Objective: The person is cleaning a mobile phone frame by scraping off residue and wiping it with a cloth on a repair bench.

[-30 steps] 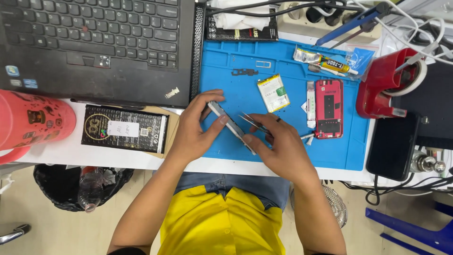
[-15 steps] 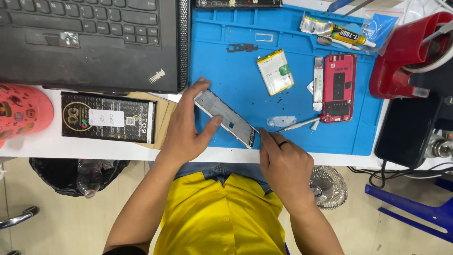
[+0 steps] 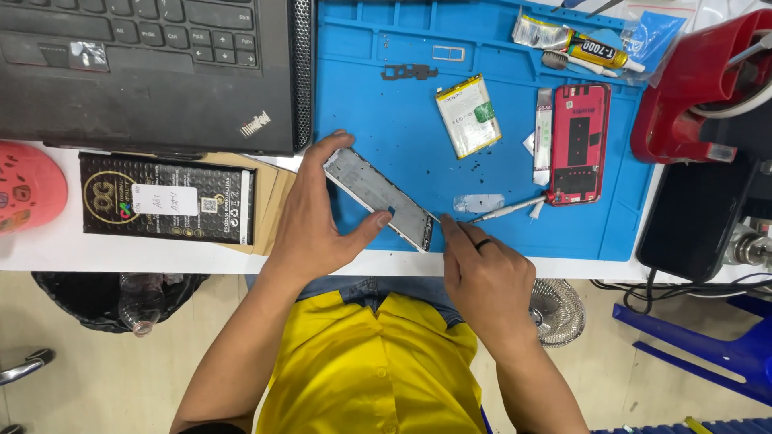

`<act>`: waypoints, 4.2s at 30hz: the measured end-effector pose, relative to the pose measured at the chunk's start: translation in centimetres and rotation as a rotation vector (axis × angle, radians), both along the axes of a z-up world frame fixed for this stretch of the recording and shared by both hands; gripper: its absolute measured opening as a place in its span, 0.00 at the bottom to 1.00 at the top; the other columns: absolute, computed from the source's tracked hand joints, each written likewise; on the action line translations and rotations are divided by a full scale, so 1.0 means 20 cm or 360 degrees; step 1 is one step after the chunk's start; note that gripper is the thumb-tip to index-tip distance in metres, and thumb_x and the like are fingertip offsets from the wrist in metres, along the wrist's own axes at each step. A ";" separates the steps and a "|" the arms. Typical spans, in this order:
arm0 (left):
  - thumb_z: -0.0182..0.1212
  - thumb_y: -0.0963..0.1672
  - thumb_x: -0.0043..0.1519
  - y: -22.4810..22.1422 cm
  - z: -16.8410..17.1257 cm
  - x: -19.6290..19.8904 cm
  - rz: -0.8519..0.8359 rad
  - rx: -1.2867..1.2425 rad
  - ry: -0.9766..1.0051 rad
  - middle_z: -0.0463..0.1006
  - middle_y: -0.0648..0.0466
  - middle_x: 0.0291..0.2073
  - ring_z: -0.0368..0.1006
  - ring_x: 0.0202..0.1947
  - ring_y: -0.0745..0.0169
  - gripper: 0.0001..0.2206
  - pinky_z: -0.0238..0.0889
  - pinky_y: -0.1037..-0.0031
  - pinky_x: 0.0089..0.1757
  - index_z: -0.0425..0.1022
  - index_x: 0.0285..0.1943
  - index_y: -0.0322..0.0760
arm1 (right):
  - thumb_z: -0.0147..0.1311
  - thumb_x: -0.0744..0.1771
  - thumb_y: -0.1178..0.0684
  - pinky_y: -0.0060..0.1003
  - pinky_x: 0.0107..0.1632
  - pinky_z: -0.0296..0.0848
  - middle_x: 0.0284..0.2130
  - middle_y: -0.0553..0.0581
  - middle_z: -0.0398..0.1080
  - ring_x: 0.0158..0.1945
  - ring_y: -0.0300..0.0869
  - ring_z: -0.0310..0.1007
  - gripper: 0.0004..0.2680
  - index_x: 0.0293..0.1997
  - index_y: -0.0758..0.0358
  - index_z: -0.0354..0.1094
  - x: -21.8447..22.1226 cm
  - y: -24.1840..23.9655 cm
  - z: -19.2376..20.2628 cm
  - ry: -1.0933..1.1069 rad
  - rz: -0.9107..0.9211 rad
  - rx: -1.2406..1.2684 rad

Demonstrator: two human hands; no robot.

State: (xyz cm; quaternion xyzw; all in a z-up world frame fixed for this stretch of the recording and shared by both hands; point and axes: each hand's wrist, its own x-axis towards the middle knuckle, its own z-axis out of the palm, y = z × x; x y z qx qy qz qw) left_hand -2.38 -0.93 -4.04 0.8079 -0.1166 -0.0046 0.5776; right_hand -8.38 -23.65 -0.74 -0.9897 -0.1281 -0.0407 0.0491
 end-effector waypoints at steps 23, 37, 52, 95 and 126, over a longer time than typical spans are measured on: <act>0.72 0.48 0.57 0.01 0.00 0.00 0.0002 0.0029 0.0019 0.65 0.35 0.63 0.59 0.69 0.23 0.37 0.53 0.36 0.63 0.53 0.70 0.32 | 0.60 0.64 0.59 0.30 0.27 0.75 0.30 0.52 0.80 0.24 0.42 0.79 0.12 0.49 0.48 0.81 -0.01 -0.04 -0.07 -0.0121 0.0180 -0.0243; 0.72 0.49 0.57 0.00 -0.01 0.00 0.0014 0.0039 0.0039 0.66 0.36 0.63 0.60 0.68 0.25 0.37 0.54 0.37 0.62 0.53 0.70 0.33 | 0.59 0.65 0.58 0.32 0.26 0.76 0.30 0.52 0.80 0.27 0.44 0.80 0.09 0.46 0.48 0.81 0.02 -0.09 -0.03 -0.0081 0.0171 -0.0007; 0.72 0.49 0.57 0.00 -0.01 0.00 0.0011 0.0049 0.0016 0.66 0.35 0.63 0.60 0.68 0.24 0.37 0.55 0.37 0.62 0.53 0.70 0.32 | 0.59 0.65 0.58 0.31 0.22 0.72 0.30 0.51 0.80 0.24 0.43 0.78 0.09 0.44 0.48 0.82 0.02 -0.10 -0.05 -0.0081 0.0152 0.0015; 0.73 0.49 0.59 -0.04 0.00 0.15 -0.0063 -0.0231 0.0105 0.66 0.43 0.65 0.55 0.72 0.31 0.33 0.54 0.34 0.62 0.56 0.66 0.40 | 0.62 0.62 0.61 0.31 0.30 0.77 0.34 0.49 0.75 0.29 0.42 0.80 0.14 0.50 0.48 0.80 0.01 -0.04 -0.12 -0.0355 0.0190 -0.0170; 0.70 0.47 0.59 -0.01 0.06 0.14 -0.0144 -0.0254 0.0176 0.62 0.39 0.70 0.55 0.72 0.30 0.32 0.53 0.41 0.65 0.54 0.67 0.38 | 0.58 0.64 0.61 0.37 0.26 0.76 0.33 0.53 0.76 0.28 0.47 0.80 0.11 0.47 0.50 0.81 0.24 0.02 0.03 0.0097 0.0274 -0.0072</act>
